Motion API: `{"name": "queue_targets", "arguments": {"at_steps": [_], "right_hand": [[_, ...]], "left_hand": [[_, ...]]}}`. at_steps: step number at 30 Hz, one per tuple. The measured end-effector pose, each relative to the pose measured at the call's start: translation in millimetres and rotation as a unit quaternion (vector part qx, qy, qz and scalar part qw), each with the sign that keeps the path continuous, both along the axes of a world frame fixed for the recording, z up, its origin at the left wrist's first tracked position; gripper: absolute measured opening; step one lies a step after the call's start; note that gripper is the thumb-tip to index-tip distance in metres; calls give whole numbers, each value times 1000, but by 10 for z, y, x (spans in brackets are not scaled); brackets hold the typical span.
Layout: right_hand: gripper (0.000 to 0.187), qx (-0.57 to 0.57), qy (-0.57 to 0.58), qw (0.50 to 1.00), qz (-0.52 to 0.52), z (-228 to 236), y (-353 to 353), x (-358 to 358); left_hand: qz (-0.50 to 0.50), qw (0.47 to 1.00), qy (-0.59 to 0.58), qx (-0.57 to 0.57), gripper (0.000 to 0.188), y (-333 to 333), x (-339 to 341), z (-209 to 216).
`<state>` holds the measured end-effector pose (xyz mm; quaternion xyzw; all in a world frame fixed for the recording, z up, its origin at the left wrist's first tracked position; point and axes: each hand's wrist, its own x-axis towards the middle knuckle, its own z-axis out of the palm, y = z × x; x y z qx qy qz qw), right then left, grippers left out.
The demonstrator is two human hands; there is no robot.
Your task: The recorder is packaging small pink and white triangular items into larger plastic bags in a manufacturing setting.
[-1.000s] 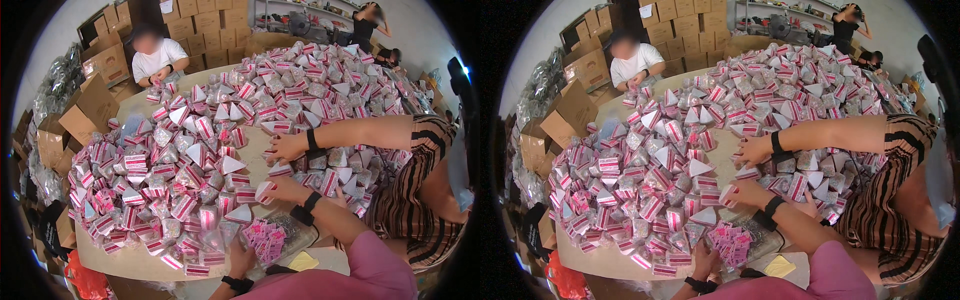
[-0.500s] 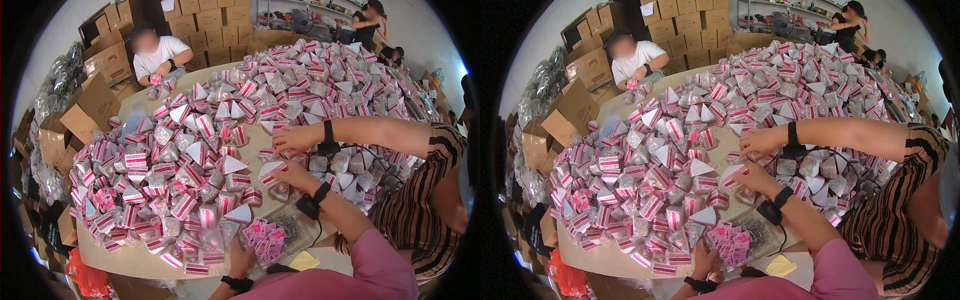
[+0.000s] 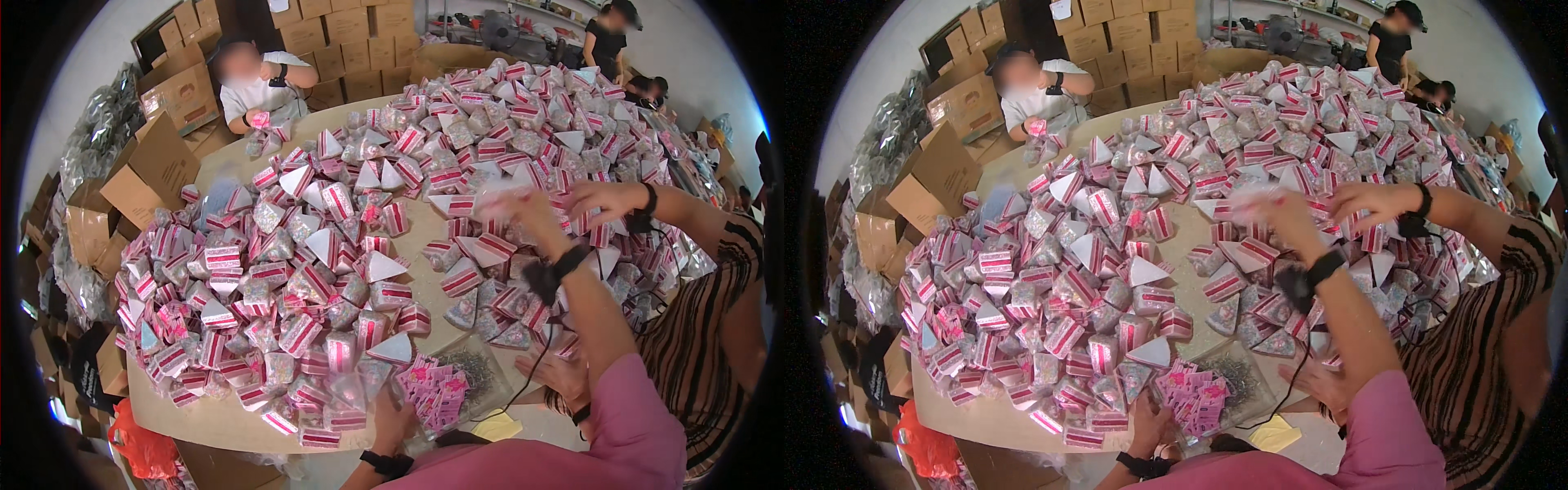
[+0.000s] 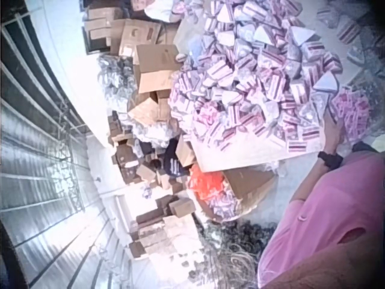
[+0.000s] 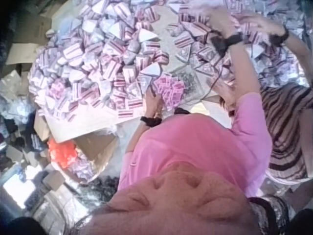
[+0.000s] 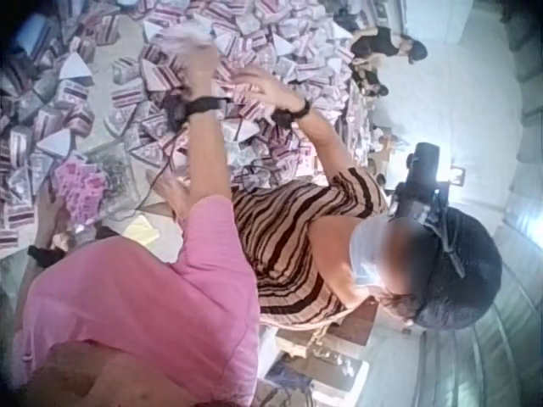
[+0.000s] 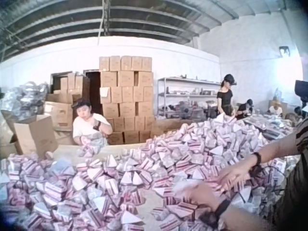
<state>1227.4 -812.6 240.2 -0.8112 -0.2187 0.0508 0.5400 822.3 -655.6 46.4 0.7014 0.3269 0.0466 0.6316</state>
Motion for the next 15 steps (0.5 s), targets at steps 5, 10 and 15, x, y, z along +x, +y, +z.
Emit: {"name": "queue_targets", "arguments": {"at_steps": [5,10,15], "right_hand": [[55,-198,-381,869,-245,462,-422,493],[47,-285,-284,914,54,-493,385,-7],[49,-383,-317,852,167,-1200,848,-359]], "left_hand": [[-1,999,-16,-29,65,-61,59,-29],[-22,997,47,56,66,3,27,50],[-19,996,35,80,63,-56,72,18]]}}
